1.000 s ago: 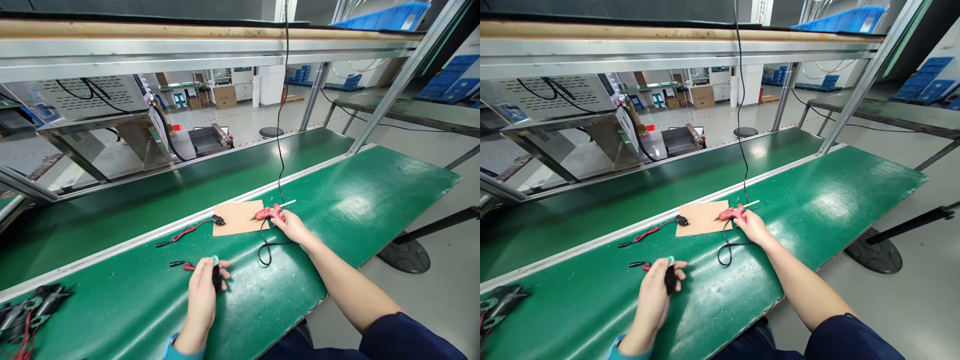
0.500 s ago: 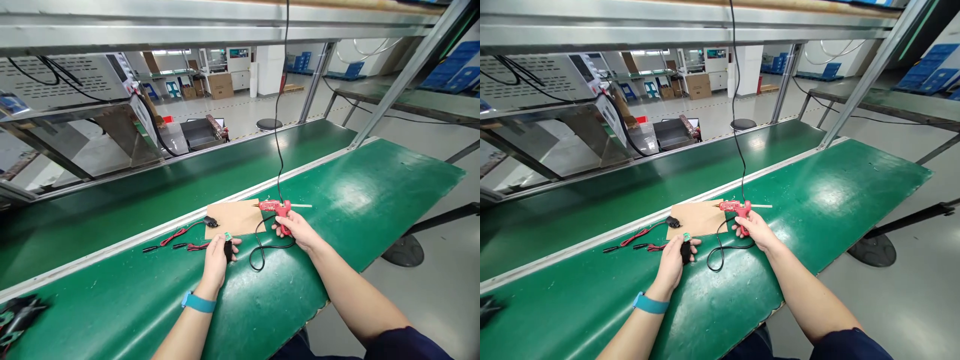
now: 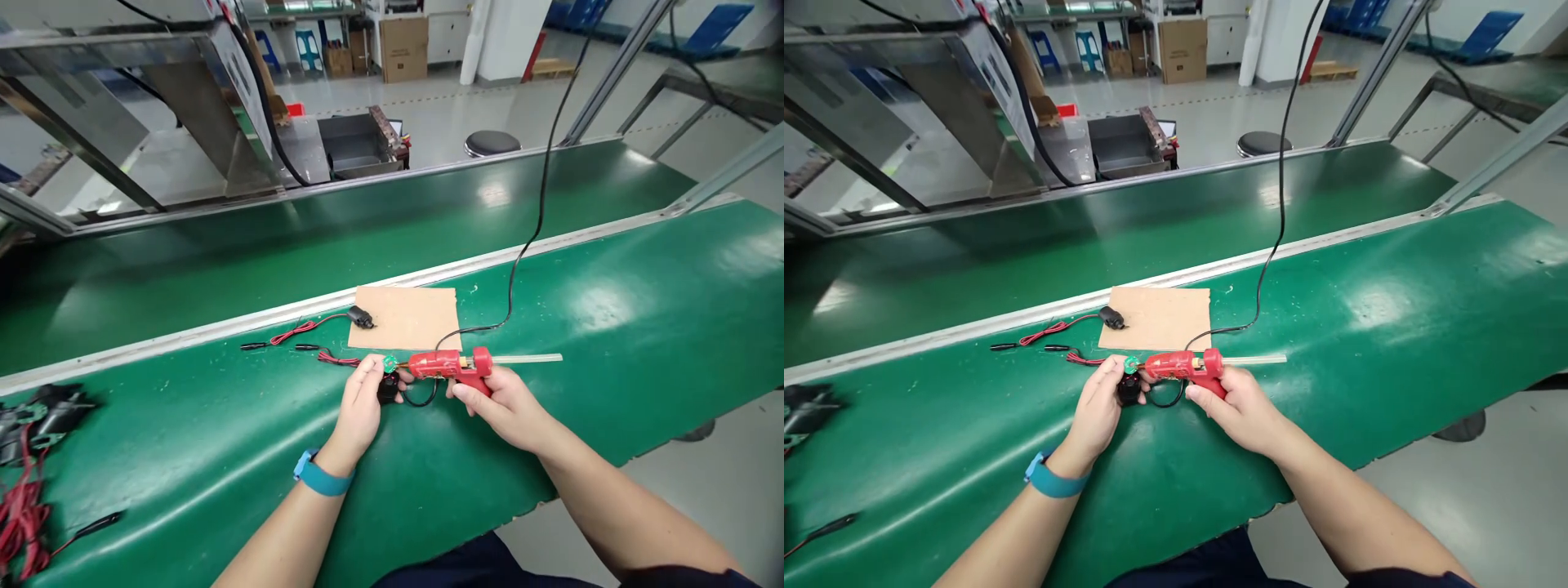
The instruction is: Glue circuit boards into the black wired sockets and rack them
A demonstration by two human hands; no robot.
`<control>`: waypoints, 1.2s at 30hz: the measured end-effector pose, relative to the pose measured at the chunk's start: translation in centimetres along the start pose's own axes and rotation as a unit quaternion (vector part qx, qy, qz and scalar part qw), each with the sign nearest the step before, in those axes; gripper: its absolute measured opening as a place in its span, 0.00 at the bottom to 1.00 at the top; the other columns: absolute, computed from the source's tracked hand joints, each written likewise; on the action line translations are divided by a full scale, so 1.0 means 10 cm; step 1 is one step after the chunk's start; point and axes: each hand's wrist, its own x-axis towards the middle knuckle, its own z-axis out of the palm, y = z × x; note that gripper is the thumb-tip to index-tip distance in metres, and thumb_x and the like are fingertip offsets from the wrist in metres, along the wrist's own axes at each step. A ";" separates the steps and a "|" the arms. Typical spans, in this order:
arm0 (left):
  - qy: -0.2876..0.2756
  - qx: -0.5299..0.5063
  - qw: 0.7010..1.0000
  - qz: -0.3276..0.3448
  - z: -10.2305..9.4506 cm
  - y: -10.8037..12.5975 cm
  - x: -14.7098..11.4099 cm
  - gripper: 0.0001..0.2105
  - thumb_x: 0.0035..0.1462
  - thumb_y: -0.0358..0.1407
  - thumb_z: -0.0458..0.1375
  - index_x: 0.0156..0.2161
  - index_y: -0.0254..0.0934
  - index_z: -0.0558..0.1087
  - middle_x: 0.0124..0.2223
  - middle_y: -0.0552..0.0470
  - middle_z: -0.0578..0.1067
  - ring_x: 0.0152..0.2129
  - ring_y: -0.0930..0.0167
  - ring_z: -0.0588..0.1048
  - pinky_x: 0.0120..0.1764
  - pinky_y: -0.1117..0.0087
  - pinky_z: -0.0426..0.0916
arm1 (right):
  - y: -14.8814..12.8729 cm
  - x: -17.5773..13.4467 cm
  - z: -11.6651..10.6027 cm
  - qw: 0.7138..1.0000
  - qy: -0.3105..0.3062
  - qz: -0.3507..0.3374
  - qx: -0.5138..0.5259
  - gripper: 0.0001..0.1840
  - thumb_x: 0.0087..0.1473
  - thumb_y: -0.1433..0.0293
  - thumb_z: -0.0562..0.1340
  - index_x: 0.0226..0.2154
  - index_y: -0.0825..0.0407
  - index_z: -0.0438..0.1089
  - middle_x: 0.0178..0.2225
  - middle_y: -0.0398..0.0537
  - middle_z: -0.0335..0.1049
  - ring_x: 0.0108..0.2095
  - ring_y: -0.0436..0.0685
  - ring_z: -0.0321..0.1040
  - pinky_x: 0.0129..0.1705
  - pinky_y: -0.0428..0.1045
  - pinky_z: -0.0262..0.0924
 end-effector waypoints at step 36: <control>0.017 0.051 0.998 -0.023 0.06 0.08 -0.06 0.13 0.67 0.47 0.55 0.37 0.38 0.70 0.36 0.51 0.78 0.30 0.71 0.75 0.35 0.71 0.72 | -0.07 0.00 0.01 0.972 0.012 -0.099 -0.211 0.11 0.70 0.64 0.56 0.39 0.51 0.69 0.27 0.44 0.69 0.27 0.55 0.65 0.30 0.51 0.58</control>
